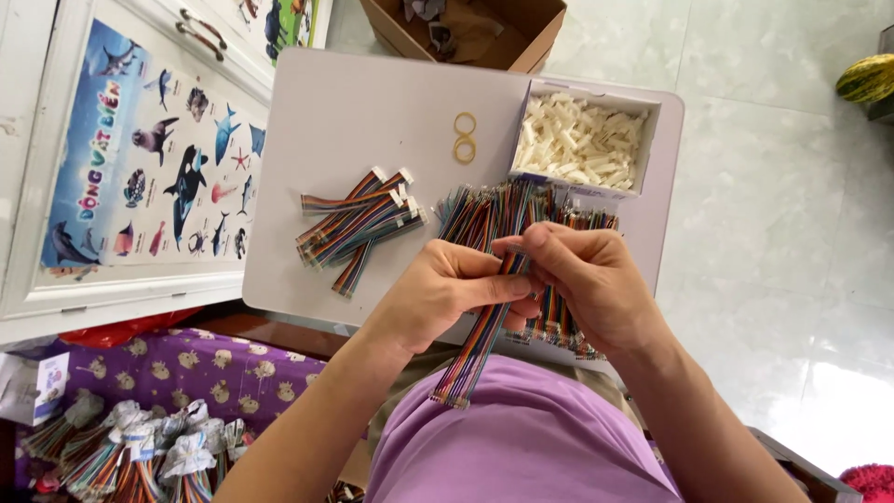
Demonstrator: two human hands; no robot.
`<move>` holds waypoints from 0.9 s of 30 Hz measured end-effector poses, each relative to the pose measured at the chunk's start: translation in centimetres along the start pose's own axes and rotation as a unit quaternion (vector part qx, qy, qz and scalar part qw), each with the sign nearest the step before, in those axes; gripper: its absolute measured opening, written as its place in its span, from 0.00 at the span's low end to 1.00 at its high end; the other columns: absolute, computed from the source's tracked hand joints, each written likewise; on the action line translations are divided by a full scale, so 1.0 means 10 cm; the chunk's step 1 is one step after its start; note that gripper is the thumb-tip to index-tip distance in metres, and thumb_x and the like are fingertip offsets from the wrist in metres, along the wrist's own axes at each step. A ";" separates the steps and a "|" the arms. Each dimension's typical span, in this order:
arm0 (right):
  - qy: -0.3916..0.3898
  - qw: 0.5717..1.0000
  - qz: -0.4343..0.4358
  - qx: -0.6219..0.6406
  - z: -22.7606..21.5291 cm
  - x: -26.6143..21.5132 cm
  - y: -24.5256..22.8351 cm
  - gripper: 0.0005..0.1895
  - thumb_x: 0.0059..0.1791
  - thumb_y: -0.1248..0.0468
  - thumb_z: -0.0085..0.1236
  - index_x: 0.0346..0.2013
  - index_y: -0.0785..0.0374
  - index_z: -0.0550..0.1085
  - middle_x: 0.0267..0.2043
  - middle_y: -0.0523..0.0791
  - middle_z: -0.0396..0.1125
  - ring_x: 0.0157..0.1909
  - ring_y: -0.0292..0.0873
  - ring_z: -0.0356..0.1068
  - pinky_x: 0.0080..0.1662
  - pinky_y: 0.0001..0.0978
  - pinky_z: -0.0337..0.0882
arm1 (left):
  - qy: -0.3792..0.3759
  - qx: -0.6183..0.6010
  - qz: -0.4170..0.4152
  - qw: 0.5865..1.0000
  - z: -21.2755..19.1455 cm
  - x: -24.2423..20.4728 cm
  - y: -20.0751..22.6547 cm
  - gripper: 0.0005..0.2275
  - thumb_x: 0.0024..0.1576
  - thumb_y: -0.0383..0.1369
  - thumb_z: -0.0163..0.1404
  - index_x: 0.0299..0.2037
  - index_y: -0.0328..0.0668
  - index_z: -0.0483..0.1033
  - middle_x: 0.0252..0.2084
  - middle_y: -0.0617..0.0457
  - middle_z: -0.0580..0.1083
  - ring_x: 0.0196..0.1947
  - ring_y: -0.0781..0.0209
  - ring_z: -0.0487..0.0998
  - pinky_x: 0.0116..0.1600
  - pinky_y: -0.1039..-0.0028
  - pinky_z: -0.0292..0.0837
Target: Manually attach plastic connectors to the ends of multi-colored ribbon cables.
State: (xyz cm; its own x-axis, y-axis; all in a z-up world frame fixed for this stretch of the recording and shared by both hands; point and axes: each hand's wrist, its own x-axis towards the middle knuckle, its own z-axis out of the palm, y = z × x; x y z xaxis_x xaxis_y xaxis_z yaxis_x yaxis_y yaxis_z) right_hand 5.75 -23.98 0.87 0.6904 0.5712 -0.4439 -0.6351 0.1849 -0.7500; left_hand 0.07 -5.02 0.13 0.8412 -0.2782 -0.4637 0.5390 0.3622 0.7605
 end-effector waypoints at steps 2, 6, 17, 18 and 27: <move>0.016 0.991 -0.052 -0.121 0.05 0.01 0.00 0.15 0.54 0.63 0.57 0.43 0.75 0.81 0.31 0.47 0.70 0.24 0.42 0.72 0.28 0.33 0.73 | 0.004 0.008 -0.002 1.000 -0.02 -0.02 0.00 0.09 0.58 0.29 0.58 0.42 0.27 0.83 0.33 0.44 0.82 0.30 0.61 0.82 0.38 0.76 0.79; 0.037 0.996 -0.078 -0.022 -0.01 0.08 0.22 0.13 0.56 0.65 0.59 0.41 0.77 0.80 0.33 0.47 0.69 0.26 0.40 0.70 0.28 0.33 0.73 | 0.026 -0.032 0.026 0.999 -0.01 -0.02 -0.12 0.10 0.61 0.31 0.56 0.42 0.27 0.83 0.33 0.46 0.82 0.30 0.63 0.82 0.39 0.77 0.79; -0.016 0.991 0.012 0.135 -0.07 0.03 0.16 0.30 0.51 0.73 0.48 0.70 0.69 0.60 0.70 0.53 0.62 0.65 0.43 0.69 0.63 0.34 0.70 | 0.081 -0.012 0.078 0.994 -0.11 -0.10 -0.14 0.11 0.61 0.32 0.56 0.46 0.30 0.83 0.36 0.47 0.82 0.35 0.65 0.83 0.42 0.77 0.80; -0.015 0.991 0.012 0.135 -0.10 0.02 0.17 0.30 0.51 0.73 0.48 0.70 0.69 0.60 0.70 0.53 0.62 0.65 0.43 0.69 0.63 0.34 0.70 | 0.080 -0.012 0.077 0.994 -0.12 -0.11 -0.16 0.11 0.61 0.32 0.56 0.46 0.30 0.83 0.36 0.47 0.82 0.35 0.65 0.83 0.42 0.77 0.80; -0.021 0.996 0.079 0.026 -0.24 -0.01 0.24 0.18 0.49 0.71 0.56 0.53 0.75 0.76 0.63 0.54 0.71 0.54 0.45 0.76 0.54 0.34 0.78 | 0.026 0.060 0.033 0.997 -0.15 -0.16 -0.15 0.11 0.59 0.31 0.57 0.45 0.29 0.83 0.35 0.46 0.82 0.35 0.63 0.84 0.42 0.76 0.82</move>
State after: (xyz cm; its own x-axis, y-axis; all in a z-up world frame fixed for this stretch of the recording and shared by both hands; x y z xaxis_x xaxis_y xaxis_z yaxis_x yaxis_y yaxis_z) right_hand 4.92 -25.49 -2.05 0.5663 0.6292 -0.5323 -0.7523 0.1310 -0.6456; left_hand -1.98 -3.79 -0.96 0.8779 -0.2100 -0.4303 0.4750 0.2683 0.8381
